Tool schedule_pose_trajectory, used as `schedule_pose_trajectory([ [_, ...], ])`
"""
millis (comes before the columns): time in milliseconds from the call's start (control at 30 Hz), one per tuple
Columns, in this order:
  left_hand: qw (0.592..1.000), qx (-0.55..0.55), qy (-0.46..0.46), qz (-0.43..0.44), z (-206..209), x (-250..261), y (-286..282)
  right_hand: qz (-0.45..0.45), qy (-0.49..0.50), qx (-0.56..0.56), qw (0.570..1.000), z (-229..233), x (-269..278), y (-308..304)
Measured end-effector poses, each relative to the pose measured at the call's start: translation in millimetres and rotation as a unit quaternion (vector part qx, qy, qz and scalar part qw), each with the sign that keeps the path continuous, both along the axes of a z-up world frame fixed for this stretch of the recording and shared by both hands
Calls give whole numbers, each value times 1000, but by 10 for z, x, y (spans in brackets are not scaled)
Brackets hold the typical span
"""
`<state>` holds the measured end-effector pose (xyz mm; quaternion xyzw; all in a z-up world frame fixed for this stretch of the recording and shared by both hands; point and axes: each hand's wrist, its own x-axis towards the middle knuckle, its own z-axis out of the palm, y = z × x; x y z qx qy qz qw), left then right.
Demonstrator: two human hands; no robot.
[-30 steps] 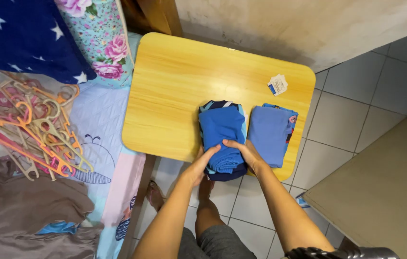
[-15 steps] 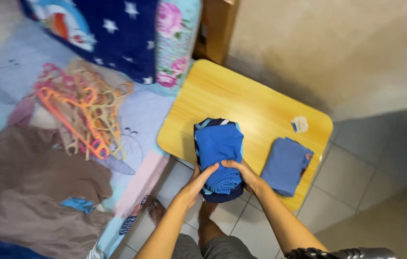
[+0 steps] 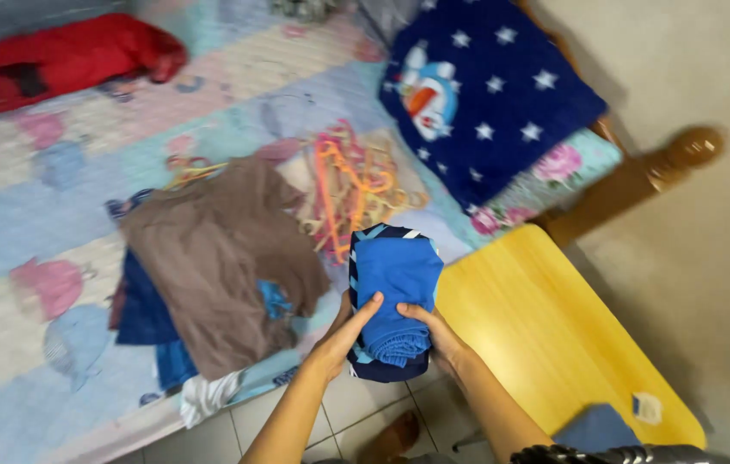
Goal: Folding clothes and organizing them into a drawer.
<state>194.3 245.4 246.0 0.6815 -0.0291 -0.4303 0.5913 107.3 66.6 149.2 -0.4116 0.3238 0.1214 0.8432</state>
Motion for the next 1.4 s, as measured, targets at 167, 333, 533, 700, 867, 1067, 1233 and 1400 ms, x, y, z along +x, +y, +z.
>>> schedule_pose_trajectory([
  [167,990,-11,52,129,253,315,1069,102,-26,-19,994,591,546,976],
  [333,978,-89,67,178,151,522,2345,173,-73,-11,982,956,908,2133],
  [533,940,-83,59,324,701,450,3638,279,-34,30,959,1153,1249,3459],
  [700,911,-127,4,393,662,415,4607,355,-53,-18,933,1160,1514,4409],
  [867,864,-118,5,490,824,273,5326,427,-62,-2,902,1336,1707,5251],
  [1067,794,-128,-4,595,951,141,6048,499,-53,22,865,1318,1995,6170],
  [1233,730,-124,0,673,957,119,6605,573,-56,33,817,1388,2244,6919],
  [1400,669,-155,-16,727,991,128,7120,649,-56,23,759,1550,2464,7665],
])
